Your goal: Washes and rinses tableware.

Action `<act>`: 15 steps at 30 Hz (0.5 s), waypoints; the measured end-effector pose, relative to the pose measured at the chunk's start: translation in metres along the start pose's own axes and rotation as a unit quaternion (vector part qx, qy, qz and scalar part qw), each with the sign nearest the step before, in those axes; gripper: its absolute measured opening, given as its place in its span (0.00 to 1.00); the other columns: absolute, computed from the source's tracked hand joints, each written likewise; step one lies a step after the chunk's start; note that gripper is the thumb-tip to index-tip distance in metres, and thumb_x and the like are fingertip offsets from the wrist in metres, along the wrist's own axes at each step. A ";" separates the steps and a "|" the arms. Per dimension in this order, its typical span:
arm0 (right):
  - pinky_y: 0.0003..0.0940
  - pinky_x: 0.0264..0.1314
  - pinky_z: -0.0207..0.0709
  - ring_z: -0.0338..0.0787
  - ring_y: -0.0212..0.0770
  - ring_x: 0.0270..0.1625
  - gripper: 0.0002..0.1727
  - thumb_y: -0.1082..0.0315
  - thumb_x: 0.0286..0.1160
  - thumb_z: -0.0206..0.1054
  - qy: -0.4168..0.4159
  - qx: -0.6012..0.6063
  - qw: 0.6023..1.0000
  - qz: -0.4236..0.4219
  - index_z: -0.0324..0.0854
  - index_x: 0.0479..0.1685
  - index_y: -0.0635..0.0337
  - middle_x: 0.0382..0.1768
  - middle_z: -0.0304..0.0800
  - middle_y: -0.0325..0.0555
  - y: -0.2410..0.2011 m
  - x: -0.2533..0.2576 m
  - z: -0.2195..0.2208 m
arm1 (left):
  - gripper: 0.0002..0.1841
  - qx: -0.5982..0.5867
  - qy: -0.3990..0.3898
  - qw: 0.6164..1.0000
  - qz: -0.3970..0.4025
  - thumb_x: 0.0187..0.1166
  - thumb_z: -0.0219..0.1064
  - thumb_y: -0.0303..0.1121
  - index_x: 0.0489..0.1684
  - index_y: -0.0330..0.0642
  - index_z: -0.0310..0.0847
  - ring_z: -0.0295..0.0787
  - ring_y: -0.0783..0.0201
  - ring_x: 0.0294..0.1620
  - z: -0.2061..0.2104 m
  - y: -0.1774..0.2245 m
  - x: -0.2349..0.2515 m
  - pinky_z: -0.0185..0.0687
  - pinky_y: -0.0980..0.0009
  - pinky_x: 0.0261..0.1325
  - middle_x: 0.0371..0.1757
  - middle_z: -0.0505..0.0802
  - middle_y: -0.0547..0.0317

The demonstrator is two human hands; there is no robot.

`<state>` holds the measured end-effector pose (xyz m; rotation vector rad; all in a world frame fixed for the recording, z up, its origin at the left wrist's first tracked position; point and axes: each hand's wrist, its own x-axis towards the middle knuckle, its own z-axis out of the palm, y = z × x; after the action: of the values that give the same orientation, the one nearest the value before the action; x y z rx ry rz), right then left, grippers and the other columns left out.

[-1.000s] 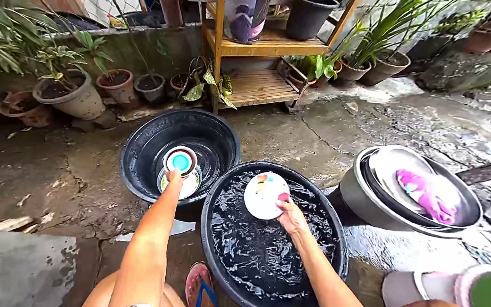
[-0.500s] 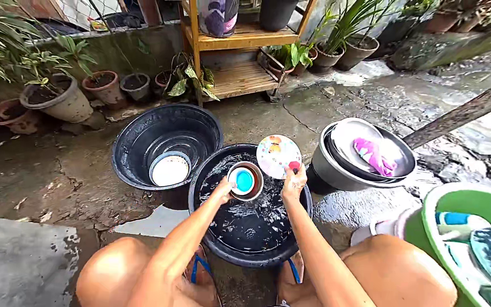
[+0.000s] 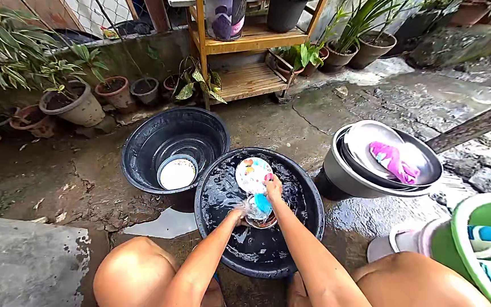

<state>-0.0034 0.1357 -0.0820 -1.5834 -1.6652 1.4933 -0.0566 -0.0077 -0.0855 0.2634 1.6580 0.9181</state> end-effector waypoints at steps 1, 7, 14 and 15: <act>0.60 0.76 0.69 0.79 0.63 0.74 0.26 0.77 0.75 0.68 -0.007 -0.007 1.000 0.010 0.76 0.75 0.70 0.70 0.80 0.71 0.001 0.001 -0.001 | 0.24 0.006 0.008 1.000 -0.015 0.91 0.57 0.31 0.82 0.30 0.65 0.83 0.40 0.66 0.000 -0.001 0.002 0.81 0.44 0.65 0.71 0.81 0.30; 0.56 0.77 0.70 0.78 0.60 0.75 0.24 0.78 0.81 0.62 -0.067 0.024 0.996 0.051 0.73 0.76 0.74 0.73 0.77 0.72 0.023 0.006 0.000 | 0.36 0.147 -0.035 0.987 -0.047 0.85 0.66 0.51 0.82 0.29 0.67 0.73 0.38 0.80 -0.016 0.009 0.001 0.67 0.41 0.80 0.79 0.77 0.30; 0.51 0.81 0.66 0.77 0.56 0.76 0.23 0.68 0.93 0.52 -0.106 0.058 0.988 0.095 0.70 0.78 0.75 0.76 0.76 0.69 0.025 -0.025 -0.007 | 0.23 -0.203 0.183 0.960 0.058 0.93 0.53 0.32 0.80 0.25 0.66 0.79 0.42 0.75 -0.014 -0.001 0.029 0.73 0.48 0.77 0.75 0.80 0.29; 0.48 0.78 0.70 0.80 0.53 0.73 0.22 0.66 0.94 0.52 -0.108 0.100 0.982 0.120 0.71 0.77 0.74 0.73 0.78 0.67 0.024 -0.031 -0.009 | 0.22 -0.246 0.166 0.953 0.060 0.93 0.52 0.30 0.80 0.24 0.65 0.81 0.46 0.71 -0.016 -0.004 0.033 0.76 0.52 0.74 0.73 0.81 0.31</act>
<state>0.0240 0.1074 -0.0882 -1.6015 -1.4131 1.9500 -0.0801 0.0034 -0.1120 -0.1406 1.6609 1.4961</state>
